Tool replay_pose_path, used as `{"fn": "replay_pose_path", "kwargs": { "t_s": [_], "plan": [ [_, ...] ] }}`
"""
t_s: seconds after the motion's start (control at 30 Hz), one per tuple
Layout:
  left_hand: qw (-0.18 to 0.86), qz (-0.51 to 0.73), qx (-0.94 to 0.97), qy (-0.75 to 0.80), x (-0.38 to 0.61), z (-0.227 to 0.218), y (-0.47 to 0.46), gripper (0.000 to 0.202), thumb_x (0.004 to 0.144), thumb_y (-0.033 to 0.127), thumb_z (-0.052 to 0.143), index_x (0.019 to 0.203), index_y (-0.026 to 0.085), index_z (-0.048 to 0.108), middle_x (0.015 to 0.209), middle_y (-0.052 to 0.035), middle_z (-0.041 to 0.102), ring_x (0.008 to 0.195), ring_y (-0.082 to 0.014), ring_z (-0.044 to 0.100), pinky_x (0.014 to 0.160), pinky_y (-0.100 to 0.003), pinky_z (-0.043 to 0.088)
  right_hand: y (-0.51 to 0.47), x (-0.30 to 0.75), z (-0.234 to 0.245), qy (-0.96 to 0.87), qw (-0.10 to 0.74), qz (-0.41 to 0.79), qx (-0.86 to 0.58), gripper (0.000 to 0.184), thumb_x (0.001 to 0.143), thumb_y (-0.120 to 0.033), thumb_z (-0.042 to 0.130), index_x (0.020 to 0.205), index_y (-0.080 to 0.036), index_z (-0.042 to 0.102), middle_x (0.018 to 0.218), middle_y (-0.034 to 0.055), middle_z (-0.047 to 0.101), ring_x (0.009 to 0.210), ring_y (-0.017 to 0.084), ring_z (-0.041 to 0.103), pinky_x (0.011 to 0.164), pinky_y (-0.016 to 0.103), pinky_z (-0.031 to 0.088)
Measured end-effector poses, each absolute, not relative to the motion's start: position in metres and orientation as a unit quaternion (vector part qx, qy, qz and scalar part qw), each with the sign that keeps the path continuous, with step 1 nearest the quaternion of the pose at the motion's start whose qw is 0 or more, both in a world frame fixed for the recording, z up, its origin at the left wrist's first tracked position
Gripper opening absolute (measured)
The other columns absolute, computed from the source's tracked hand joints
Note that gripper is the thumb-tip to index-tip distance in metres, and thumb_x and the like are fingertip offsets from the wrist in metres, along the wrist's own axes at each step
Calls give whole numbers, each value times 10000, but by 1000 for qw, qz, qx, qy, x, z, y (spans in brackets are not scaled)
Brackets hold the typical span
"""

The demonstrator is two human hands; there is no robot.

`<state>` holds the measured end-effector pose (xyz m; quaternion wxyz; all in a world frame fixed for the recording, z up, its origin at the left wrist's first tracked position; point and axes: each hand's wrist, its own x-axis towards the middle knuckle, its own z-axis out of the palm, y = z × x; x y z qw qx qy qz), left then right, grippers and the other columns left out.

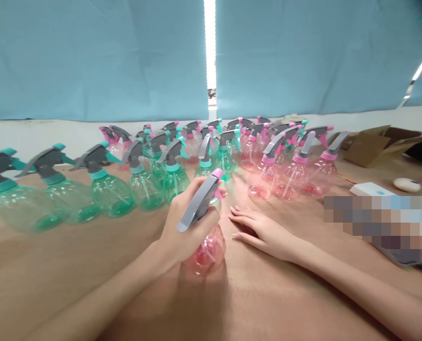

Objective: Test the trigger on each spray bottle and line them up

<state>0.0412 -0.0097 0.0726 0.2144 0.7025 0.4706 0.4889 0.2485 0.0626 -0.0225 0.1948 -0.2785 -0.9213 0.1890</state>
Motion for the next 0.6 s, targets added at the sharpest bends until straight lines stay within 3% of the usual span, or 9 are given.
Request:
{"fn": "replay_pose_path", "kwargs": {
  "t_s": [0.2, 0.4, 0.6],
  "plan": [
    [192, 476, 704, 491, 43, 77, -12, 249, 718, 128, 476, 953, 190, 530, 876, -12, 651, 635, -143, 605, 576, -277, 476, 61, 249, -20, -927, 160, 179, -289, 560, 957, -493, 424, 1371, -123, 495, 1449, 147, 446, 1366, 284, 371, 1121, 476, 321],
    [195, 472, 713, 480, 42, 81, -12, 171, 731, 111, 488, 873, 203, 510, 745, 36, 593, 626, -115, 563, 549, -236, 412, 60, 249, -19, -928, 151, 178, -292, 579, 960, -505, 408, 1389, -122, 474, 1472, 141, 412, 1380, 279, 348, 1133, 474, 300],
    [208, 476, 714, 470, 41, 82, -13, 117, 748, 124, 478, 829, 209, 477, 732, 34, 579, 673, -137, 579, 565, -260, 410, 60, 249, -19, -924, 156, 186, -295, 568, 957, -501, 417, 1387, -134, 479, 1466, 141, 421, 1374, 282, 358, 1129, 482, 304]
  ]
}}
